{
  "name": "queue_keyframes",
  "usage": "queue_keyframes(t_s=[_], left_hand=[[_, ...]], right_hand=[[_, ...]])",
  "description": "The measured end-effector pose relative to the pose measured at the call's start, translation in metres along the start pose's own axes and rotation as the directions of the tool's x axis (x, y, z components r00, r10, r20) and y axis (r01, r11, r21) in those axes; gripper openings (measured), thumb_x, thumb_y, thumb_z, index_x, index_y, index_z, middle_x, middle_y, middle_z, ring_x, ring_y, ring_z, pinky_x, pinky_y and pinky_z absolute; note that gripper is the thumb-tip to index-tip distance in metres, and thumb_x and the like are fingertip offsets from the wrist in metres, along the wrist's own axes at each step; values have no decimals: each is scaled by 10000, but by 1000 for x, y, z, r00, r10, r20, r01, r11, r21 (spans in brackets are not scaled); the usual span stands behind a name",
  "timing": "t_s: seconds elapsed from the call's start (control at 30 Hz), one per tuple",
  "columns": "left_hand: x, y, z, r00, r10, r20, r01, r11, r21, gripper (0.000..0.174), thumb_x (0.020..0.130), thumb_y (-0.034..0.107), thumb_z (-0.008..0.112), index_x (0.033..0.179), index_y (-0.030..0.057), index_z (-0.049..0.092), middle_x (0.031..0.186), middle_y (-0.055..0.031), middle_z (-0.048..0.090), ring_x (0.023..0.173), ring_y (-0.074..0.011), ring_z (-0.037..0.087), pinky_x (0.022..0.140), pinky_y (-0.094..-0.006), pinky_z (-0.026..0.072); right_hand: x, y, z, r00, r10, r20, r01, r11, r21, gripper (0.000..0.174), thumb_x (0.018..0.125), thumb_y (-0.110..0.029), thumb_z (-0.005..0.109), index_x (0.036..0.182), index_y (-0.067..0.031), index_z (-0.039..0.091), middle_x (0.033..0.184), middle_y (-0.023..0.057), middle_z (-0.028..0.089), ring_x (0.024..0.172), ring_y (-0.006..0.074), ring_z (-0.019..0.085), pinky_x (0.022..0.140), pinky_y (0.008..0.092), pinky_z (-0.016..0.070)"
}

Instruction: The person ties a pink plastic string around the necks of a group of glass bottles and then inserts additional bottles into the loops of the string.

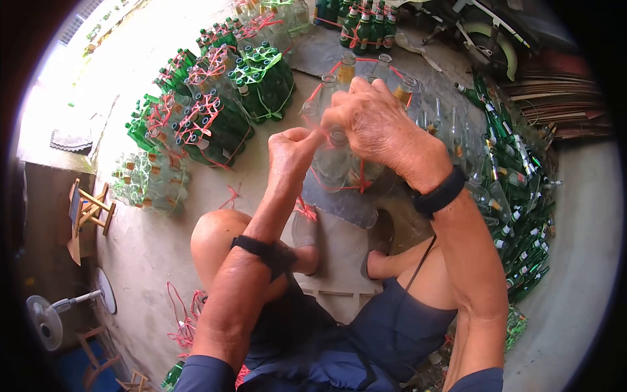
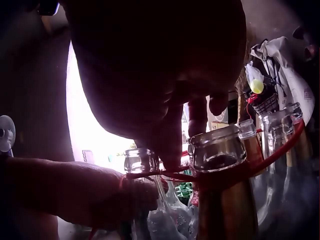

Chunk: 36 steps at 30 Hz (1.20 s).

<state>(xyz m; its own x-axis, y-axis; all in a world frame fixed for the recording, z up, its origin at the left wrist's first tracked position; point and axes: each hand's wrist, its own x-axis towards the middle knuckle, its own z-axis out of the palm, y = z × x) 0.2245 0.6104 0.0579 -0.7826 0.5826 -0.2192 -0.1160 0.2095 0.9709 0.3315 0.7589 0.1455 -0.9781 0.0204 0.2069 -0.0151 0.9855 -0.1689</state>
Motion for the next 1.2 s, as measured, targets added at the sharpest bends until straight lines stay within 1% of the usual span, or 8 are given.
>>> queue_keyframes(t_s=[0.23,0.57,0.63,0.77,0.83,0.93,1.17,1.2], left_hand=[[5,-12,8,997,13,-77,-14,1000,-13,364,868,312,847,802,-40,782,636,40,586,573,-62,477,486,-299,353],[5,-11,10,998,-20,-66,21,1000,0,375,885,314,836,748,-26,759,640,21,624,567,-61,492,479,-296,353],[6,-12,12,997,-28,-69,26,999,-19,475,875,407,870,700,-18,751,543,-30,601,528,-100,501,486,-365,401],[6,-14,13,997,-24,-75,20,999,-44,476,881,403,867,714,-29,756,545,-28,601,529,-97,498,482,-364,399],[5,-11,13,998,11,-63,-14,999,-42,465,890,394,861,735,-33,767,548,-30,603,531,-96,502,482,-360,401],[7,-13,14,998,26,-51,-29,998,-63,455,900,387,852,763,-40,775,555,-34,610,532,-97,508,481,-357,404],[3,-7,12,999,40,-11,-41,996,-81,390,920,322,821,838,-58,790,599,-48,647,562,-96,534,510,-340,430],[1,-5,12,998,70,2,-70,994,-86,340,941,275,774,831,-46,787,633,-1,641,579,-65,512,508,-299,393]], right_hand=[[12,4,-8,976,-55,210,78,992,-103,392,825,3,661,1103,-234,805,1000,31,619,1027,296,548,880,429,426],[24,1,-21,958,-71,276,125,975,-184,284,719,-76,765,983,-181,759,968,43,578,1018,297,550,863,421,432],[31,-4,-32,897,6,441,102,970,-219,340,706,-77,809,1018,-211,793,1105,79,633,1165,312,567,997,454,460],[31,5,-31,923,-65,380,146,971,-187,274,707,-113,807,963,-209,791,1090,69,629,1187,305,565,990,463,471],[31,7,-33,933,-171,317,238,953,-186,130,752,-174,774,881,-163,777,1068,62,624,1157,289,572,957,443,487],[33,8,-42,932,-210,296,286,927,-243,103,797,-213,728,818,-115,756,1032,66,621,1121,276,582,938,420,493],[25,16,-55,944,-87,320,168,957,-237,172,826,-233,695,802,-67,733,953,101,630,1026,308,614,905,428,509],[23,19,-56,950,-69,304,130,974,-187,191,838,-234,686,815,-49,728,938,122,637,1003,333,631,895,451,517]])
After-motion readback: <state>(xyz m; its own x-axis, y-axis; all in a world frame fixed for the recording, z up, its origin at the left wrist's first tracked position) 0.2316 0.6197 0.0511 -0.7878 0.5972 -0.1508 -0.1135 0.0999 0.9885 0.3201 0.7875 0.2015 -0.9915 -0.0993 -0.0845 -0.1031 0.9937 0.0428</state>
